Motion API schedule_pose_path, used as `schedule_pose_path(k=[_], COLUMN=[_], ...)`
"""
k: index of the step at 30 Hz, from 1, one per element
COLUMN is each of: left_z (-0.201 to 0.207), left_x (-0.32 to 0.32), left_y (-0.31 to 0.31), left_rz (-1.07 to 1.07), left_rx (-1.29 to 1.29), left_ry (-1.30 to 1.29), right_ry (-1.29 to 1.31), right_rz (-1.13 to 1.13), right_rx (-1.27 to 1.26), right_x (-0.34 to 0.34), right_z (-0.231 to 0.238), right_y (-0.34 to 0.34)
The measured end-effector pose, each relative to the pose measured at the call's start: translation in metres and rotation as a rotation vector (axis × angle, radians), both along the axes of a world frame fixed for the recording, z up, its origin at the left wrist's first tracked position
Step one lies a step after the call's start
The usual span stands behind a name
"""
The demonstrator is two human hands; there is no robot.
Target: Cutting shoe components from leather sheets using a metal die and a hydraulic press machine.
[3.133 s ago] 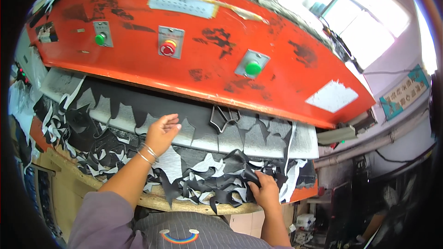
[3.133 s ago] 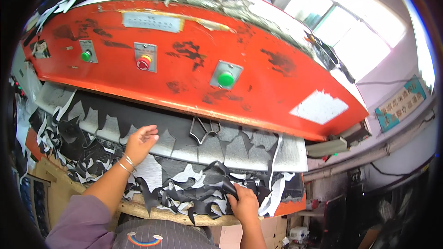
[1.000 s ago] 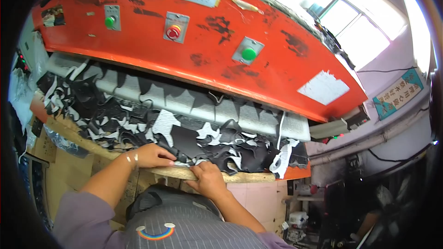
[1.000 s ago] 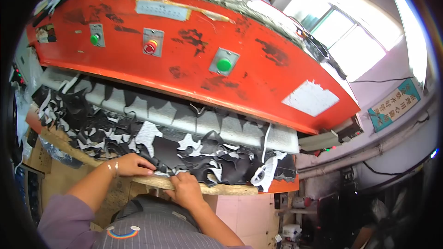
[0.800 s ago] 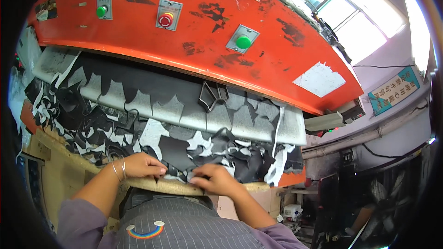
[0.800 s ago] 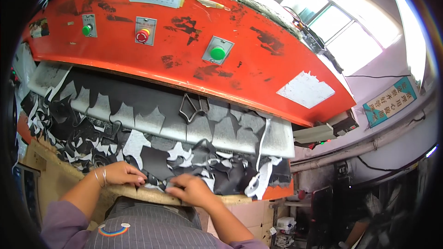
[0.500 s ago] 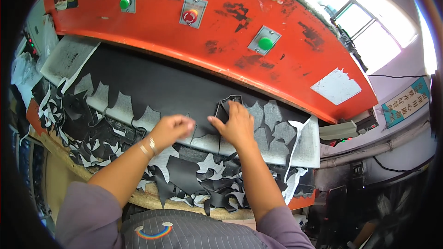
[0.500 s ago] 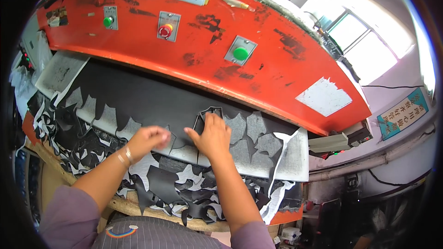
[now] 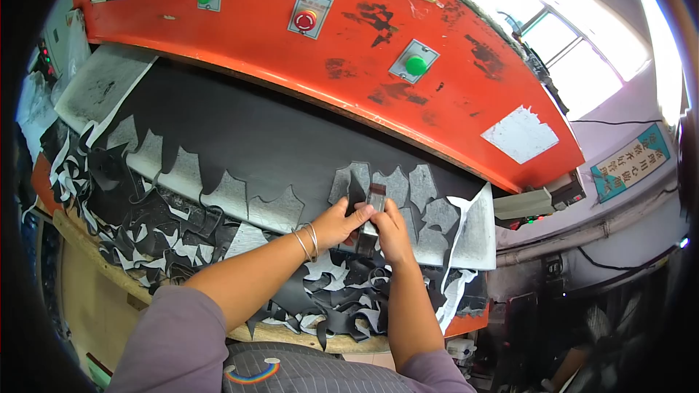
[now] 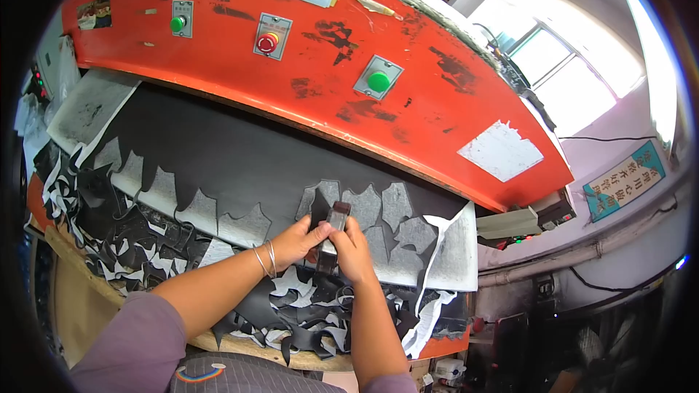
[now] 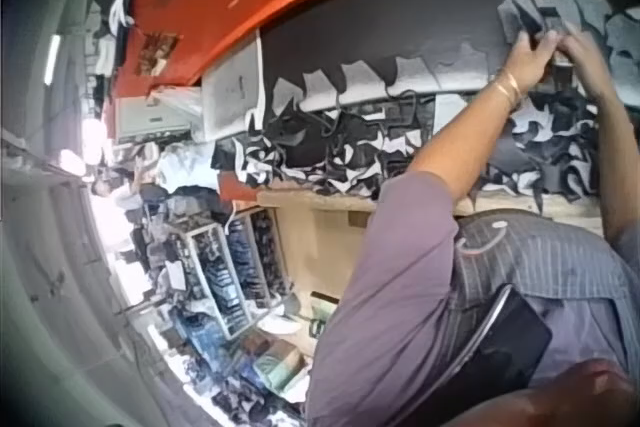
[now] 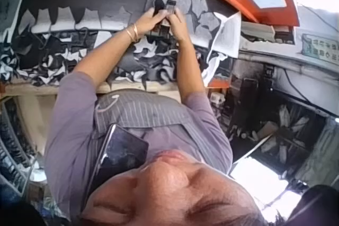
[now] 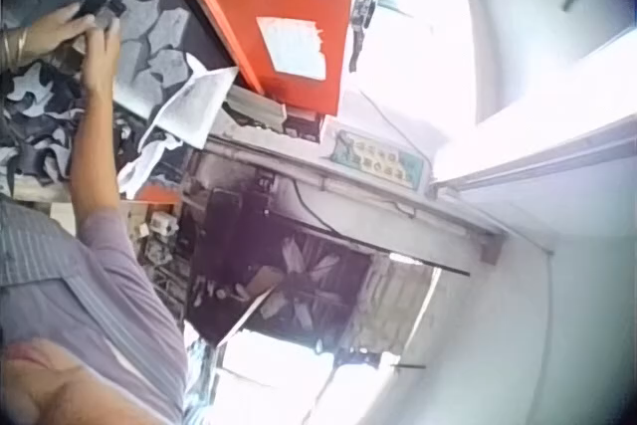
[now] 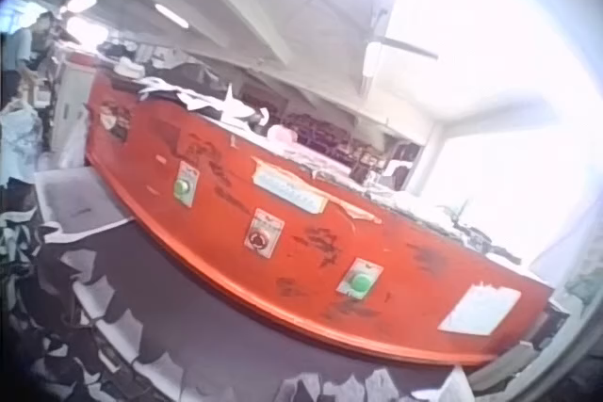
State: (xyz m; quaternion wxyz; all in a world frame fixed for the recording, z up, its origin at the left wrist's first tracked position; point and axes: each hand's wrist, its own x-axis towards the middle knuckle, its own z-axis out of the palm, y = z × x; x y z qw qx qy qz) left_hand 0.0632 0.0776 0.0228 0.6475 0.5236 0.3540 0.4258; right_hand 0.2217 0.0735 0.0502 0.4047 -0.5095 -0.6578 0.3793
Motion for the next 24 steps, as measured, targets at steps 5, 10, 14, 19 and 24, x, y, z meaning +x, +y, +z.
schedule_pose_path(k=[5, 10, 14, 19, 24], left_z=[-0.01, -0.02, 0.006, 0.005, 0.015], left_x=[-0.013, -0.067, -0.085, -0.121, -0.155], left_y=[-0.027, -0.08, -0.1, -0.113, -0.108], left_rz=[0.038, -0.415, -0.345, 0.17, 0.454], left_rx=[-0.171, -0.273, -0.27, 0.173, 0.333], left_ry=[0.068, 0.531, 0.685, 0.752, 0.696], right_ry=[0.479, 0.293, -0.056, -0.355, -0.681], right_rz=[-0.03, -0.008, 0.023, 0.109, 0.023], right_rx=[-0.199, -0.093, -0.069, 0.033, -0.019], right_x=[0.006, 0.009, -0.033, -0.125, -0.19], right_z=[0.009, 0.02, 0.024, 0.021, 0.03], right_y=[-0.029, -0.021, -0.003, 0.03, 0.048])
